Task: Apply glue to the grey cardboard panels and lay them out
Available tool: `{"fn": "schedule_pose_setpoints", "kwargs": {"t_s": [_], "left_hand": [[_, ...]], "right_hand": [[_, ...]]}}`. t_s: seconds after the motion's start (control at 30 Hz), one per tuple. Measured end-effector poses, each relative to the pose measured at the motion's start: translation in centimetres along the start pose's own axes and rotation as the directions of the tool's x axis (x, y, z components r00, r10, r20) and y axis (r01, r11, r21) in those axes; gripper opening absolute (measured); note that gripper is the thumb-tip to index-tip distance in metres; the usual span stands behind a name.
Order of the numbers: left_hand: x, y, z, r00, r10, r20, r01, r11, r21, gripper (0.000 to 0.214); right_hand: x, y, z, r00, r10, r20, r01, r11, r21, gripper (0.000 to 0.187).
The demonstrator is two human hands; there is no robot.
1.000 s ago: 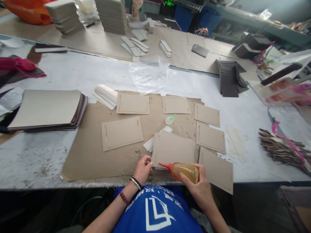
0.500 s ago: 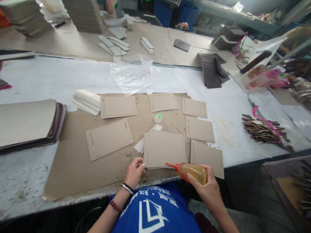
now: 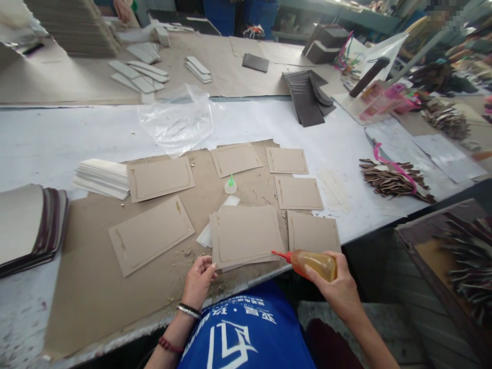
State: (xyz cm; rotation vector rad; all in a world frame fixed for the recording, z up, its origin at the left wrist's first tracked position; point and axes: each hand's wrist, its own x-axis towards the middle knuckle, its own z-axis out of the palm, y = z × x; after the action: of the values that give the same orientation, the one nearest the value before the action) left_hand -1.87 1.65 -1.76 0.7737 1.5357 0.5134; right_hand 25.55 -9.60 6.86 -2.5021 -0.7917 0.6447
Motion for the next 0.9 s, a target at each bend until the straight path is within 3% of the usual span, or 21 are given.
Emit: {"fn": "schedule_pose_setpoints", "kwargs": {"t_s": [0.3,0.4,0.6,0.77,0.9], "left_hand": [[0.0,0.0,0.0,1.0,-0.008,-0.008,0.008,1.0,0.007,0.04],[-0.1,0.2,0.1,1.0,-0.025,-0.013,0.025,1.0,-0.002,0.041],[-0.4,0.0,0.4,0.998,-0.031,-0.052,0.031,0.999,-0.006,0.043],[-0.6,-0.1,0.6,0.997,-0.039,-0.073,0.037,0.999,-0.025,0.045],[-0.7,-0.1,0.7,0.995,-0.036,-0.092,0.033,0.999,-0.033,0.045]], "right_hand": [[1.4,0.8,-0.1,0.997,-0.033,-0.074,0.033,0.999,-0.007,0.053],[2.9,0.0,0.6,0.994,-0.028,-0.104,0.031,0.999,0.026,0.057],[7.2,-2.4,2.2,0.975,-0.16,-0.152,0.182,0.974,0.137,0.052],[9.5,-3.0,2.7,0.971,-0.214,-0.104,0.225,0.967,0.118,0.054],[9.5,-2.9,2.0,0.976,-0.213,-0.037,0.216,0.971,0.107,0.052]]}}
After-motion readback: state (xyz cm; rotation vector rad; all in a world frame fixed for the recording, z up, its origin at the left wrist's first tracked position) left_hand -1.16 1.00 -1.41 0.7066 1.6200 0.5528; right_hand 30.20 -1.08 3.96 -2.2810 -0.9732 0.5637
